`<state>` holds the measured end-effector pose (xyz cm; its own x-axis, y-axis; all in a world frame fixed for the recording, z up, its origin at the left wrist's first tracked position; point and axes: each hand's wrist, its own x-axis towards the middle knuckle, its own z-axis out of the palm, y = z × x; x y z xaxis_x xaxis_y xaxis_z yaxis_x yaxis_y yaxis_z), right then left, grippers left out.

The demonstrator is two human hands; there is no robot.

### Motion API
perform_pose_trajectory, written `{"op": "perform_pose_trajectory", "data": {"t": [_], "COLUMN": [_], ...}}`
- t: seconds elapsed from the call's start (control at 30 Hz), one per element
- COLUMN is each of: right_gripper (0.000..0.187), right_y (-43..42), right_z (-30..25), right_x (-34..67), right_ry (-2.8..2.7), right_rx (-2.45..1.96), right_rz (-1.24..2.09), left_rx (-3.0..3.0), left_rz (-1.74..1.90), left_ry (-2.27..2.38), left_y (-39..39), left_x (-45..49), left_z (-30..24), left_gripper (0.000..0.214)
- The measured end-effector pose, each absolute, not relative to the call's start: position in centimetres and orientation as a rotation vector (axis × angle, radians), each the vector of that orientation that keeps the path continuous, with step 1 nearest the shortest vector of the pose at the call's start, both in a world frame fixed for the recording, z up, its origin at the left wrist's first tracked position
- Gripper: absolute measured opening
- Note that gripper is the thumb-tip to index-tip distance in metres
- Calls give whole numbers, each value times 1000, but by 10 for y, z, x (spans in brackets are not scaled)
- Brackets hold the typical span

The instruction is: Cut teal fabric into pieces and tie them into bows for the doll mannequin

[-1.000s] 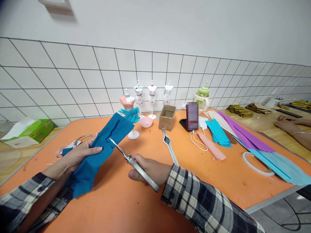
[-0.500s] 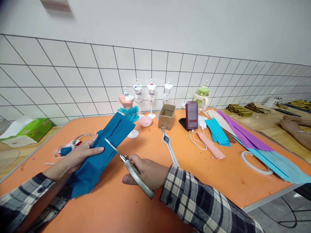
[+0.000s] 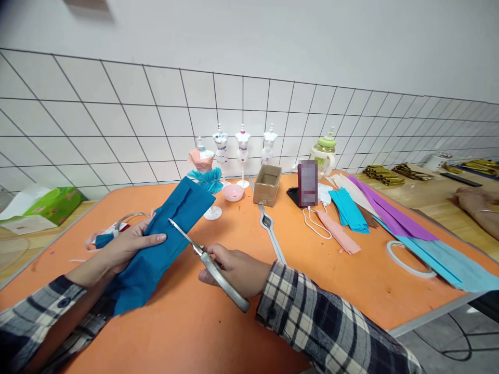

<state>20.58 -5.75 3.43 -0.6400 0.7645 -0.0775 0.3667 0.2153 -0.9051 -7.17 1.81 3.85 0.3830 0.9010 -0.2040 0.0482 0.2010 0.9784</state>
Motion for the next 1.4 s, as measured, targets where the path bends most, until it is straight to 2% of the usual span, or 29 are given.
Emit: {"op": "perform_pose_trajectory", "data": {"t": [0.37, 0.63, 0.8, 0.9, 1.2, 1.4], "right_gripper": [38, 32, 31, 37, 39, 37], "right_y": [-55, -57, -55, -54, -55, -55], "right_z": [27, 28, 32, 32, 32, 30], "right_x": [207, 207, 207, 208, 211, 207], "right_ry": [-2020, -2011, -2102, -2161, -2167, -2150], "right_rx": [-1078, -1096, -1126, -1086, -1006, -987], "right_rz": [1503, 1512, 1328, 1217, 1420, 1417], "left_rx": [1160, 1205, 1129, 1112, 1147, 1128], "left_rz": [844, 889, 907, 910, 911, 831], "left_ry": [1049, 1098, 1107, 1145, 1197, 1198], "left_y": [15, 13, 13, 13, 14, 13], "left_x": [-69, -64, -64, -62, -62, -61], "left_z": [42, 47, 49, 51, 49, 43], "left_gripper": [68, 61, 55, 57, 56, 37]}}
